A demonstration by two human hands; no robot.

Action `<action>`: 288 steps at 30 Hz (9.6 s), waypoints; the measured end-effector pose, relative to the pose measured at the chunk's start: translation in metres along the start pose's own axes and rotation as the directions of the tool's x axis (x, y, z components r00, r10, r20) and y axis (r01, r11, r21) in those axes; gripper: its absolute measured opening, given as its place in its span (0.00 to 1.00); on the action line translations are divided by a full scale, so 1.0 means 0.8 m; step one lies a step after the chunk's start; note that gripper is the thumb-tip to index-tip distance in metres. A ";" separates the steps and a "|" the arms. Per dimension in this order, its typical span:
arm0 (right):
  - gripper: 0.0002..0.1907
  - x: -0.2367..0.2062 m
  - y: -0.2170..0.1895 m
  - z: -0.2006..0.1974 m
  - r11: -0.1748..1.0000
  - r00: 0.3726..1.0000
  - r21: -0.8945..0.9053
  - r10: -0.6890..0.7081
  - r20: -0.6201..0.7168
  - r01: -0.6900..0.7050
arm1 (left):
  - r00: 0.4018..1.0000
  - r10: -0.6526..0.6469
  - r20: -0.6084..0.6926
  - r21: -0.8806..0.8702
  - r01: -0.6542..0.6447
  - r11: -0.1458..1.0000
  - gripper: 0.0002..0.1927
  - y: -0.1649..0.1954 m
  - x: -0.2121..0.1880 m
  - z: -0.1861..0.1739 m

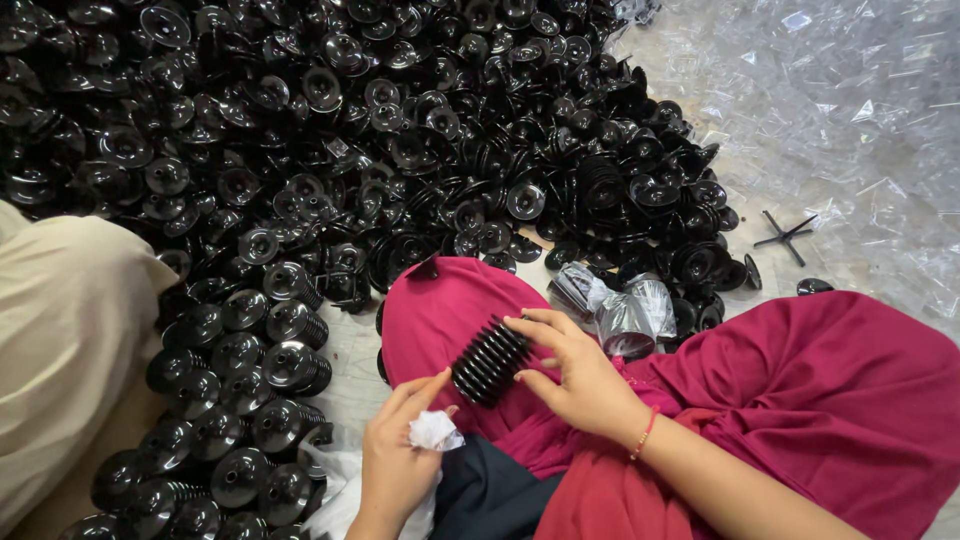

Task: The person sits on the floor among a large pile of black plastic parts and wraps each part in a clear plastic bag by hand, twisting the bag closed and setting the wrapped part aside, repeating this for successive parts.

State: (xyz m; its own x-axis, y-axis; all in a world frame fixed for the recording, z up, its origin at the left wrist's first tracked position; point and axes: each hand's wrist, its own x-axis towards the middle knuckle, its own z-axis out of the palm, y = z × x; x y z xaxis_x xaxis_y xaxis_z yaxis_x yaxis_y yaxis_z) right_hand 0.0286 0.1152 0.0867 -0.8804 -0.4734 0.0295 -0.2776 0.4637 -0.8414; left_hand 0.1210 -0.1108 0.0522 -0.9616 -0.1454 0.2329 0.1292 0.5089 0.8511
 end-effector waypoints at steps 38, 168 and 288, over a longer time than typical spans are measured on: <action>0.32 -0.010 -0.019 0.008 0.978 0.985 -0.122 -0.171 -0.008 0.168 | 0.989 -0.044 0.142 0.392 -0.015 0.920 0.43 0.027 0.001 0.003; 0.09 -0.028 -0.052 -0.011 0.221 0.953 0.934 -0.054 0.299 -0.280 | 0.770 -0.080 0.633 -0.773 0.626 -0.103 0.13 -0.011 0.004 -0.019; 0.13 -0.025 -0.029 -0.016 0.623 0.954 0.739 0.041 0.296 -0.256 | 0.791 -0.396 0.466 -0.691 0.605 0.395 0.07 0.041 0.021 -0.032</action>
State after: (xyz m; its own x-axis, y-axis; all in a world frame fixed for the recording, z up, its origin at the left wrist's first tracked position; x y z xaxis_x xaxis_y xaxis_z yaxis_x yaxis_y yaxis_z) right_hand 0.0477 0.1236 0.1122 -0.7381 -0.6539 -0.1662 0.3368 -0.1436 -0.9306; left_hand 0.1149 -0.1180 0.0961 -0.9249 0.0788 -0.3721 -0.3631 -0.4736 0.8024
